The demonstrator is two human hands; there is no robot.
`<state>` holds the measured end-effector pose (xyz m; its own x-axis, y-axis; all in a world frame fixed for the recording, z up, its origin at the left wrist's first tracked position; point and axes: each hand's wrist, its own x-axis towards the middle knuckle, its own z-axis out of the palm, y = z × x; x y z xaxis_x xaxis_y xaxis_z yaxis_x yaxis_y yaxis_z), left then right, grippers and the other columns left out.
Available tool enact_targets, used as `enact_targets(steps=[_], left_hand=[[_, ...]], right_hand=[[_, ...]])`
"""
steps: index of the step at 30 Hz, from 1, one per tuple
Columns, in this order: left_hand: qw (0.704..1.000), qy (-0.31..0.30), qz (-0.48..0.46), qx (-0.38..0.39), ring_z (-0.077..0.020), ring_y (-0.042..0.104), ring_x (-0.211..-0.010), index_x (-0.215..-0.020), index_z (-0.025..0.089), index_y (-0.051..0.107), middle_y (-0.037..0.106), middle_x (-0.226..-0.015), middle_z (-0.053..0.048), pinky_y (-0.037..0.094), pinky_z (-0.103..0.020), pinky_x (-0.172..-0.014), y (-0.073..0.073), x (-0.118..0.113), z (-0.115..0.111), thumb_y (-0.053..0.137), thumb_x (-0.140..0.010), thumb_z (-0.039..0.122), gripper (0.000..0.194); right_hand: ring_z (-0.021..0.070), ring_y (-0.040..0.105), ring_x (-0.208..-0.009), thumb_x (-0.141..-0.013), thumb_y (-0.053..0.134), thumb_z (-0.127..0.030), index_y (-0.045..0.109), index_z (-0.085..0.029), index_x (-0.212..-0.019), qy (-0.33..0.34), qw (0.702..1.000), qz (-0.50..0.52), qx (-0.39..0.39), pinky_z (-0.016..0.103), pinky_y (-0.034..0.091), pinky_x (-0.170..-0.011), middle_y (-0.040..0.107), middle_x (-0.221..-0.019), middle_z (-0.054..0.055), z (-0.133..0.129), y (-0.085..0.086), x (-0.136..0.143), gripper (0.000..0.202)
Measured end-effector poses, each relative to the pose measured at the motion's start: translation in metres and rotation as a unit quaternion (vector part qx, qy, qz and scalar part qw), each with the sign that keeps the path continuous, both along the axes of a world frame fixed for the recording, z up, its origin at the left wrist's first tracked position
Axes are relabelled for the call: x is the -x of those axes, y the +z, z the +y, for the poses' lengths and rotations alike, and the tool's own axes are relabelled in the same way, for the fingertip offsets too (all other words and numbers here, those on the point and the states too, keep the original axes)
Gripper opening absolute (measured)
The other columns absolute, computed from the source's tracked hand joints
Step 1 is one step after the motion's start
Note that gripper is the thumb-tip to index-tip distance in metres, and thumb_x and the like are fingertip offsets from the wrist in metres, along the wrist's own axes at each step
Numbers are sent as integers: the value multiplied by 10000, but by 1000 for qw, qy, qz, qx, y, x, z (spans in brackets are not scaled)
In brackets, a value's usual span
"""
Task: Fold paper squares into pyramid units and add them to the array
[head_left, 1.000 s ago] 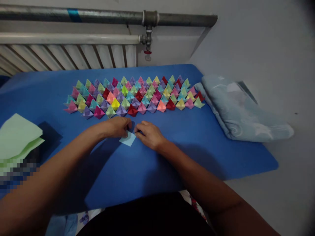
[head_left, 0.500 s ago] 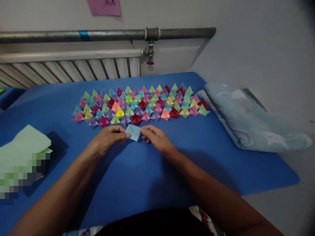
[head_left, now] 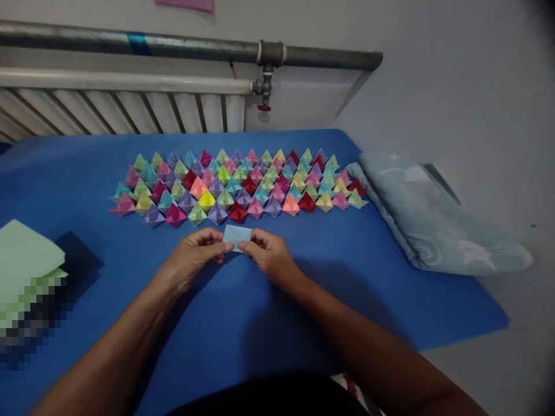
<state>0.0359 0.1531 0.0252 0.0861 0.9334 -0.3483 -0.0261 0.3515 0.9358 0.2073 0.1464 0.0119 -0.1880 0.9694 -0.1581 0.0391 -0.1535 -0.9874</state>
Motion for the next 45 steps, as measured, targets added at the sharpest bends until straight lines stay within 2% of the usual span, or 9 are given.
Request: enact_targets(steps=[5,11,21,24,27,31,36,41,45], left_hand=[[999,-33,-2,-18,-102,565,-659,-779,206,739,660,-727,16,448,-230,-641,5,12,1,881,-545,321,297],[997,-81,12,9,-107,548,-598,-639,185,707,633,-610,14,441,-240,-617,5,18,1,871,-534,323,238],[996,-88,3,-21,-114,566,-586,-698,197,705,631,-621,22,461,-241,-592,1,12,-5,828,-559,258,196],[994,-90,34,-54,-115,547,-576,-710,195,691,617,-618,23,445,-243,-572,-1,11,-6,811,-589,283,191],[982,-104,95,-130,-141,573,-630,-782,201,698,643,-686,3,455,-266,-605,-3,11,-8,754,-685,330,170],[915,-122,234,-306,-190,630,-816,-808,212,684,686,-841,-32,488,-310,-753,-5,12,-9,639,-795,293,94],[809,-124,359,-448,-217,631,-905,-846,212,641,683,-887,-53,489,-353,-830,-17,12,-4,528,-858,200,114],[724,-138,469,-486,-235,607,-853,-854,200,628,674,-880,-72,469,-375,-775,-29,11,-2,504,-880,134,142],[677,-182,521,-487,-242,617,-841,-907,181,652,697,-921,-95,450,-386,-758,-31,14,-18,490,-912,157,164]], right_hand=[[90,352,-574,-734,601,-349,497,-206,-636,28,998,-51,-12,236,281,-547,404,-605,-68,-1,2,-1,202],[84,343,-566,-739,591,-322,470,-201,-606,65,993,-98,-19,228,271,-531,393,-588,-69,-2,4,0,217],[90,387,-581,-737,614,-322,528,-202,-656,69,995,-69,-12,223,296,-529,451,-616,-56,-4,0,1,168],[85,338,-556,-757,601,-309,427,-208,-585,52,991,-109,-51,222,266,-510,380,-583,-62,-5,-1,2,265],[94,361,-571,-791,576,-249,393,-209,-579,40,972,-182,-144,238,289,-552,392,-591,-54,-6,-2,0,283],[149,499,-724,-870,544,-203,593,-193,-746,82,888,-321,-318,284,360,-715,594,-737,12,-3,-5,-4,133],[202,512,-840,-965,483,-235,680,-176,-954,120,758,-448,-458,348,316,-788,684,-905,67,7,-10,-9,206],[197,496,-819,-1001,442,-236,676,-192,-924,130,711,-486,-492,362,278,-769,672,-866,50,10,-15,-9,251],[207,506,-859,-1005,431,-225,668,-178,-963,180,701,-489,-486,374,295,-796,676,-921,69,1,-15,-10,245]])
